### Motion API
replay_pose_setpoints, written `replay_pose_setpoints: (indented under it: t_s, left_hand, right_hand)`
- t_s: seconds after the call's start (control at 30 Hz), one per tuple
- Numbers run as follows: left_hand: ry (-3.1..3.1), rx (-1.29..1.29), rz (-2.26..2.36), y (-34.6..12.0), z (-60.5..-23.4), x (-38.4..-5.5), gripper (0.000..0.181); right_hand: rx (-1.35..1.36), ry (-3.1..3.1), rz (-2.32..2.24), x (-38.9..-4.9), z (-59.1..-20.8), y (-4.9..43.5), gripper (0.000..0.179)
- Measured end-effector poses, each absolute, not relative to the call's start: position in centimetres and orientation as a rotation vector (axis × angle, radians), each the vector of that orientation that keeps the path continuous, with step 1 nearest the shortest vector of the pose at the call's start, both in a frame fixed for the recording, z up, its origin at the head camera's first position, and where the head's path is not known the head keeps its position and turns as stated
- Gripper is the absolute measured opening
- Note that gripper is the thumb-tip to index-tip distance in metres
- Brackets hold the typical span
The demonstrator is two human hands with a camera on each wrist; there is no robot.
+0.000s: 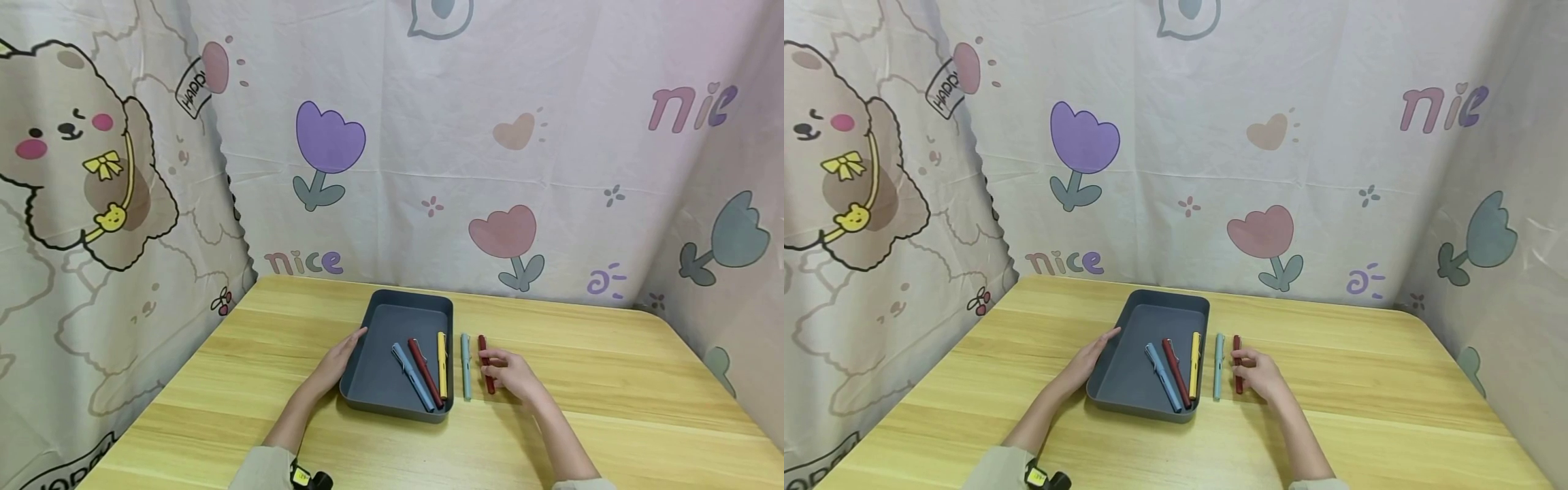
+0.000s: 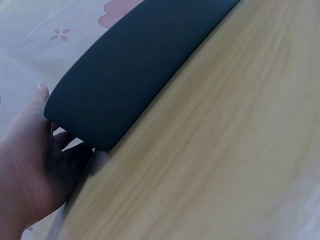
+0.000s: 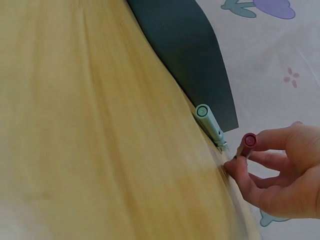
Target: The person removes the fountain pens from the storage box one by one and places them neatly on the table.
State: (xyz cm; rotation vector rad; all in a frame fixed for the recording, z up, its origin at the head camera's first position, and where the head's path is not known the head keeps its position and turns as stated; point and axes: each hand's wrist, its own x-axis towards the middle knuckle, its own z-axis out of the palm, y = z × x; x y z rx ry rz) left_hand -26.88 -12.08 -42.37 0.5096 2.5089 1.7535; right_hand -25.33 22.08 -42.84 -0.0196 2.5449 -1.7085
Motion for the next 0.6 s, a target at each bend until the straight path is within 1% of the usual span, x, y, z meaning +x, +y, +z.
replay_pose_setpoints:
  t_s: [0.3, 0.53, 0.6]
  left_hand:
    - [2.51, 0.516, 1.755, -12.08, -42.3, -26.86, 0.044]
    - [2.507, 0.517, 1.756, -12.09, -42.32, -26.85, 0.044]
    - [2.508, 0.517, 1.757, -12.09, -42.33, -26.85, 0.045]
  right_hand:
    - [-0.136, 2.484, -1.753, -25.3, -42.82, 22.9, 0.036]
    - [0.015, 2.498, -1.746, -25.21, -42.47, 22.31, 0.039]
    - [0.01, 2.497, -1.749, -25.23, -42.5, 22.36, 0.039]
